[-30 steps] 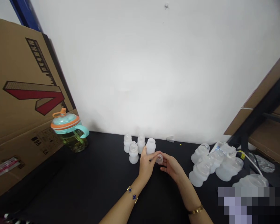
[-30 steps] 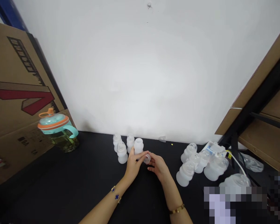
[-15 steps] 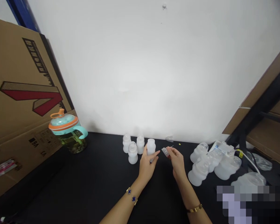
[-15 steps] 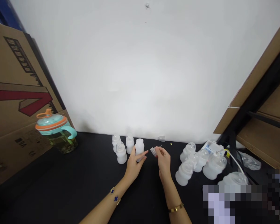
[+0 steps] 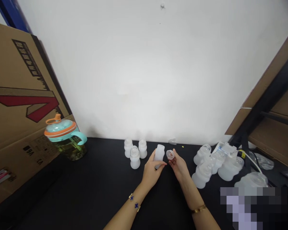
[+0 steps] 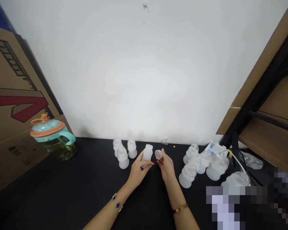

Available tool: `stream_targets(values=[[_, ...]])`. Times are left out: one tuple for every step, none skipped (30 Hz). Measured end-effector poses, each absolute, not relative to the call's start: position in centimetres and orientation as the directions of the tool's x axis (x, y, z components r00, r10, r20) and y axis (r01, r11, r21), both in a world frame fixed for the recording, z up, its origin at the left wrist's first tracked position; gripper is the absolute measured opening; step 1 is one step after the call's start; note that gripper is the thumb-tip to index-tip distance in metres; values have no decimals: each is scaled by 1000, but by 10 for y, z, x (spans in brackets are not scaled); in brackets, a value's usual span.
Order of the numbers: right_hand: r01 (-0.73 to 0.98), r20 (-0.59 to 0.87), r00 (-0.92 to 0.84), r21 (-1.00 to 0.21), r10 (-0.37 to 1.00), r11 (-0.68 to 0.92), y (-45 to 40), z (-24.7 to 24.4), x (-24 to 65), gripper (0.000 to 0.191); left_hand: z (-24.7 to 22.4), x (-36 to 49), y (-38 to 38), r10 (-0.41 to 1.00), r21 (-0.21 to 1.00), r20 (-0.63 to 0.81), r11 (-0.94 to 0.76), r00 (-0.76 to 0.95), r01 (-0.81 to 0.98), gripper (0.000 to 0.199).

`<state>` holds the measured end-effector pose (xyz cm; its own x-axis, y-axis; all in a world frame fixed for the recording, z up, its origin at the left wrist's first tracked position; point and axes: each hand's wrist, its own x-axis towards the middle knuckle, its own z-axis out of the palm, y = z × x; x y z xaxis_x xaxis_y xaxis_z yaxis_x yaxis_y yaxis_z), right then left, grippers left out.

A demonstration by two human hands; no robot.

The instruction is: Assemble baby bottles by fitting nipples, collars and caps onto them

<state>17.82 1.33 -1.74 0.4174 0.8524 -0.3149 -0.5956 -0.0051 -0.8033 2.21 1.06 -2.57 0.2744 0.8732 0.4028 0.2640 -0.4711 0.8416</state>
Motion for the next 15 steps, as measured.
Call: stream_targets(values=[[-620,-335,406,-784,850,-13,14,-18,178,32,-26,22,11,872,844,407,-473,271,254,19],[-647,-352,392,-762,850,-17,15,-18,179,30,-25,22,11,873,847,407,-471,268,246,21],[-669,-362,380,-743,851,-17,16,-18,179,29,-24,22,11,875,850,404,-467,268,243,23],[-683,-362,372,-730,855,-12,16,-18,179,27,-23,22,10,876,851,400,-464,269,245,26],[-689,-354,368,-725,860,-4,17,-18,179,27,-23,22,10,877,850,399,-463,268,251,28],[-691,-346,368,-723,863,4,17,-19,179,27,-22,22,9,877,846,402,-466,265,259,29],[-692,-341,371,-722,864,12,18,-19,179,27,-21,21,9,874,841,409,-472,263,264,30],[-694,-337,376,-720,863,20,18,-19,179,28,-20,21,8,870,836,419,-481,260,264,29],[-694,-335,383,-719,861,29,18,-19,179,28,-20,21,8,866,833,429,-489,256,260,29],[-694,-332,391,-719,858,38,18,-19,179,30,-20,21,8,865,832,436,-493,251,253,28],[-693,-330,399,-719,855,47,18,-19,178,31,-20,21,8,865,835,438,-493,247,245,27],[-690,-323,408,-721,854,57,18,-19,178,32,-20,21,8,866,839,435,-490,248,237,27],[-683,-310,417,-727,854,70,18,-18,178,33,-20,22,8,867,844,429,-485,252,231,27],[-673,-292,430,-735,855,87,17,-18,178,33,-20,22,8,868,848,422,-479,261,226,27],[-659,-271,444,-744,854,107,17,-16,177,34,-20,22,8,868,851,415,-476,272,221,27]])
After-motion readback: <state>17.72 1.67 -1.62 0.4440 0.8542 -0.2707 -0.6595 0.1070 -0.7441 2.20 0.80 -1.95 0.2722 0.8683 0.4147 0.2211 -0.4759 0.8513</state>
